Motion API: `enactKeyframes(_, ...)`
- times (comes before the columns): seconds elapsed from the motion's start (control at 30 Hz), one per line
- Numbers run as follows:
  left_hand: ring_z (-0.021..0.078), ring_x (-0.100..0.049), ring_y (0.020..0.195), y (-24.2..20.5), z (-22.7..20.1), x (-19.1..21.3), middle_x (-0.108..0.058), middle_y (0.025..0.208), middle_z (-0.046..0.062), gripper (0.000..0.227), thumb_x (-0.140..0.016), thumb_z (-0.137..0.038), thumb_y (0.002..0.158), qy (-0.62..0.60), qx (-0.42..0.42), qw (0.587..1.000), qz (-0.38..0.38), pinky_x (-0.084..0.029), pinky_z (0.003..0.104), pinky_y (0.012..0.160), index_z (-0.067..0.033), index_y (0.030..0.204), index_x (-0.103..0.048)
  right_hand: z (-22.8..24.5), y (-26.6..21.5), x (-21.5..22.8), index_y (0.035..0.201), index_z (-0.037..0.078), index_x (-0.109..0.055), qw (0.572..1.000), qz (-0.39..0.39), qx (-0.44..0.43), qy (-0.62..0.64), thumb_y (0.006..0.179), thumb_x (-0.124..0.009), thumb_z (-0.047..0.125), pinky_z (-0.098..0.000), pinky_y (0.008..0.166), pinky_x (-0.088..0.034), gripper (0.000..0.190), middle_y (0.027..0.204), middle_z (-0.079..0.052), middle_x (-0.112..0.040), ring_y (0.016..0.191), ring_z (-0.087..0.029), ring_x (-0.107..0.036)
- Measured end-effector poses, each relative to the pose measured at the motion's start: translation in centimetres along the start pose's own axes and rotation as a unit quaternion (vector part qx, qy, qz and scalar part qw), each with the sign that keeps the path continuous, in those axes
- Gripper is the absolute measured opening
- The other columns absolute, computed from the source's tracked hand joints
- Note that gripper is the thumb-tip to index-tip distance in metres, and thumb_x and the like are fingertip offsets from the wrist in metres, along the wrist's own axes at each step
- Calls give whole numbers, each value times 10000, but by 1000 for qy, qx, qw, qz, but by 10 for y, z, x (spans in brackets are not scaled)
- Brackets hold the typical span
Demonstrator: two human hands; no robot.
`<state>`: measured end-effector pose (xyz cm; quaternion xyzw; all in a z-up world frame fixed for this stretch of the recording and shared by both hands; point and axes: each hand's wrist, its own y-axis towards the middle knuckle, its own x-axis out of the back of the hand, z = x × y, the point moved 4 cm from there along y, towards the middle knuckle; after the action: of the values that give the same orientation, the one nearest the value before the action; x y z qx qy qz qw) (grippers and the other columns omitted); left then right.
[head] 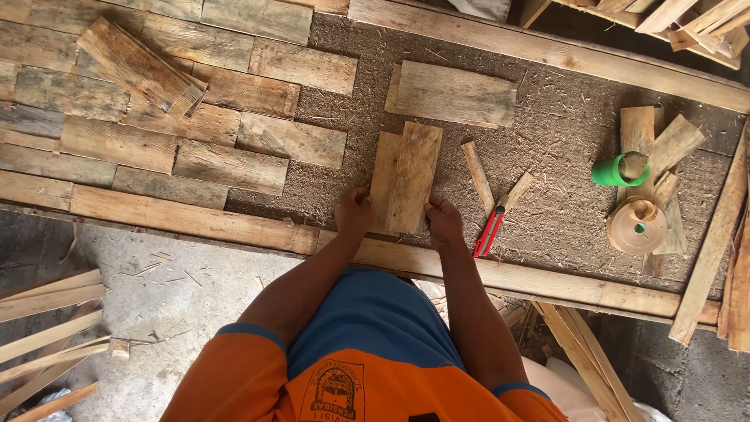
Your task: Fitting and trimming small wooden slats on a workshop floor.
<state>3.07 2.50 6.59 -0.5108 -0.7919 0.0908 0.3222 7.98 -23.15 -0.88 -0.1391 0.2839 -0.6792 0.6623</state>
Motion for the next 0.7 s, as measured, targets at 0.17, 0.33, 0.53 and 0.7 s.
enactKeyframes(0.17,199,-715,979,19,10,-29,-745,1145,81,373,-645,-133,985,-139,-3,983,123,-586,372,858,-99,1357,-641,38,-41,-54,1241,29,-610,993,60,-71,75,1022,-554,40,-297,766,-600,226,1092,-84,-718,874,-151,-686)
enactKeyframes(0.33,237,-734,1003,-1,-4,-22,-755,1161,98,499,-640,-135,984,-433,93,839,315,-613,366,904,-98,1460,-495,43,-69,-101,1240,90,-610,963,179,-152,129,992,-513,54,-336,748,-605,270,1076,-74,-703,875,-170,-691)
enactKeyframes(0.53,222,-700,990,6,21,15,-718,1110,72,364,-645,-95,1017,-543,43,776,319,-601,366,849,-48,1372,-585,21,-74,-131,1246,75,-634,907,337,-175,185,1020,-607,-17,-278,665,-535,245,977,-49,-677,797,-145,-641)
enactKeyframes(0.7,271,-726,883,-5,14,70,-709,1043,106,166,-644,-96,947,-574,126,780,215,-655,452,713,-80,1112,-631,10,-70,-131,1214,37,-662,956,250,-150,-25,930,-632,35,-325,625,-547,286,965,-89,-726,781,-192,-686)
